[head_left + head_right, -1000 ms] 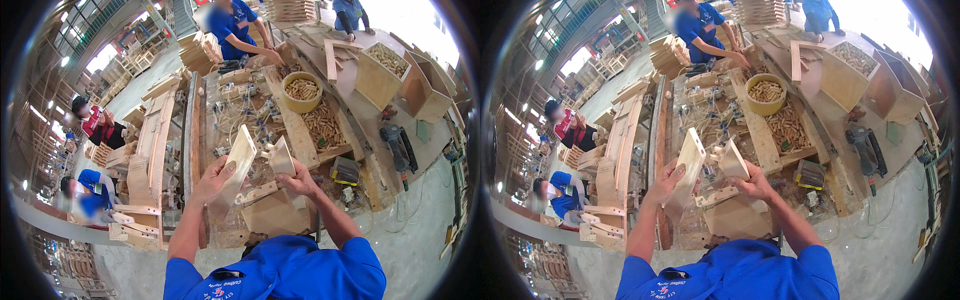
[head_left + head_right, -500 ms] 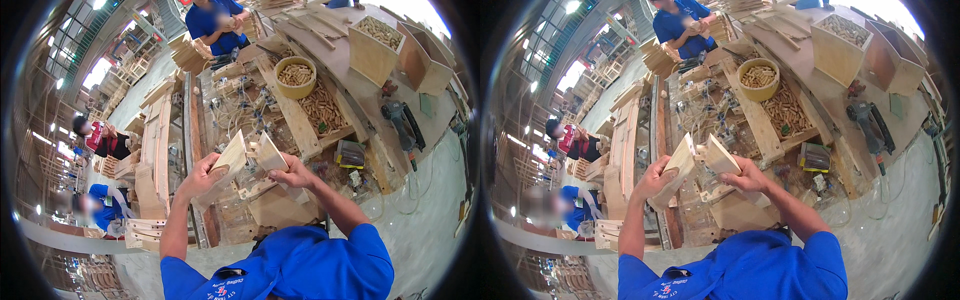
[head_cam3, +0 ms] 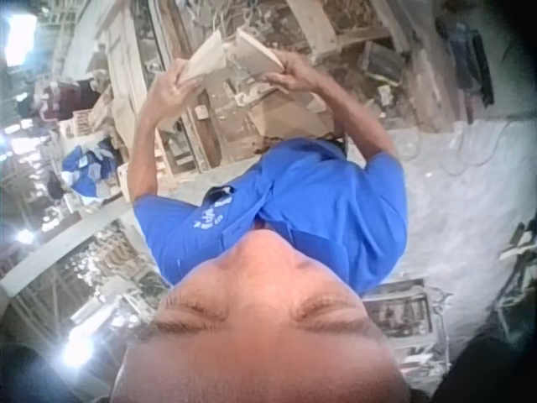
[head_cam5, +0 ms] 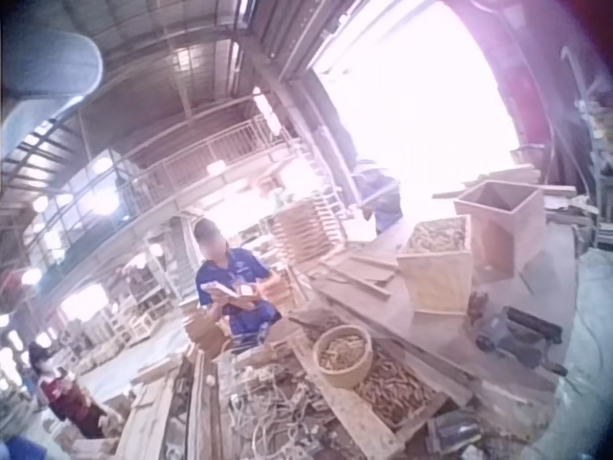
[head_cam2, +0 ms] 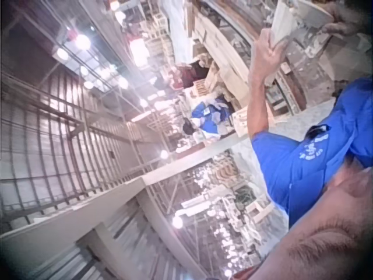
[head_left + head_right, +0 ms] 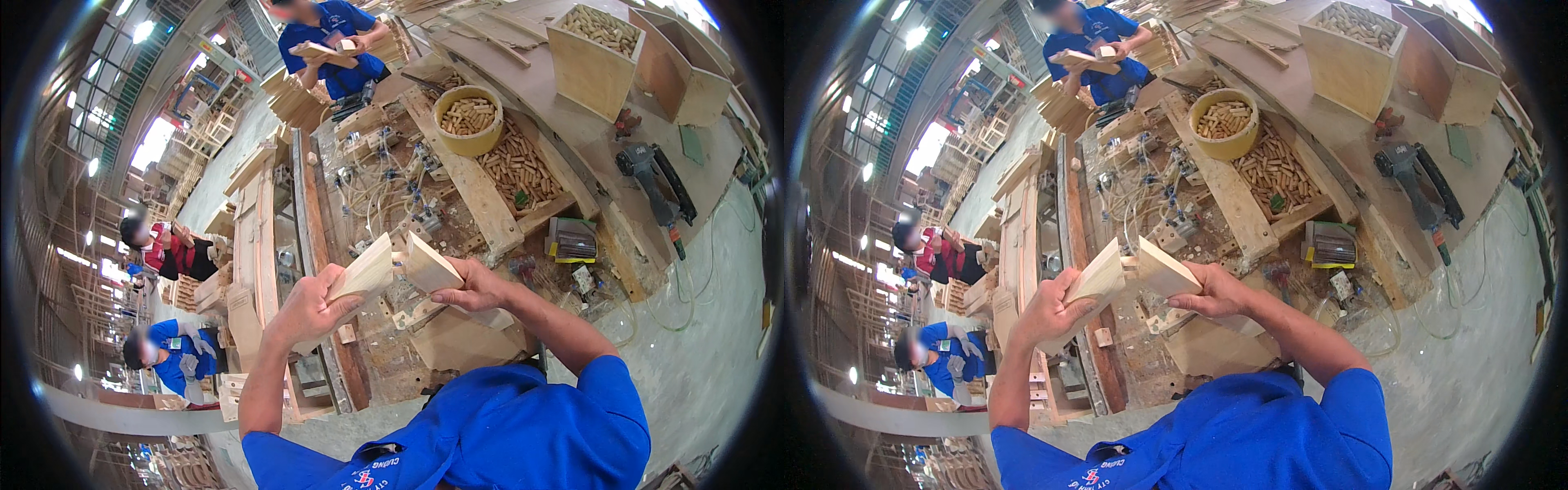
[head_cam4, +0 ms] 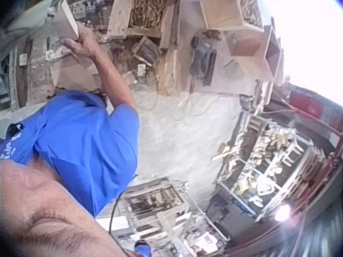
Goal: The person assembles wooden furniture parts by hand, using a hammer to tap dowels into place and a nail gun to fasten joints. They repeatedly pick up wooden pieces, align them, and secure them before stacking the finished units.
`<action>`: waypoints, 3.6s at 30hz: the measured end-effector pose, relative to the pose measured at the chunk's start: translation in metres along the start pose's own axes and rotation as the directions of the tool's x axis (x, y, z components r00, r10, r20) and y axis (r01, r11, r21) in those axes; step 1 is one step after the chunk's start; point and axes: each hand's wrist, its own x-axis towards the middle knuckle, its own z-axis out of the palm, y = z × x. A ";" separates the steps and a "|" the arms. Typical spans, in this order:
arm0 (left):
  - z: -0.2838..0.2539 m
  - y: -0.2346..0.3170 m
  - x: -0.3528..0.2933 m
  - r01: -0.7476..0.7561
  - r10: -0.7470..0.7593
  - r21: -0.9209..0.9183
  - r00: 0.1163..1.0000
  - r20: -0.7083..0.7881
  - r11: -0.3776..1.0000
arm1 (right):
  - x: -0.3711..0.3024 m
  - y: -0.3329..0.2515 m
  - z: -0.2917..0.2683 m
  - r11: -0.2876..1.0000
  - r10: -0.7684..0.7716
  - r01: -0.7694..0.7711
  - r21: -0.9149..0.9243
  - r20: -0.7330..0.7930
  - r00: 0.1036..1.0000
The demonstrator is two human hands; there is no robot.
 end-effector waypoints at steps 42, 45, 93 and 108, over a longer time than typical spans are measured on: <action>0.004 0.061 0.008 -0.044 -0.001 0.334 0.991 0.136 0.941 | -0.178 0.116 -0.023 0.189 0.206 -0.832 -0.522 -0.807 0.553; 0.002 0.072 0.008 -0.070 0.023 0.346 0.990 0.139 0.936 | -0.184 0.117 -0.035 0.350 0.041 -0.813 -0.465 -0.860 0.509; 0.028 0.095 -0.004 -0.194 0.163 0.423 0.981 0.108 0.885 | -0.013 -0.366 0.049 -0.003 -0.233 -0.049 -0.999 -0.047 0.971; 0.024 0.088 0.002 -0.167 0.147 0.424 0.986 0.080 0.890 | -0.004 -0.377 0.027 0.046 -0.548 0.001 -0.999 -0.024 0.836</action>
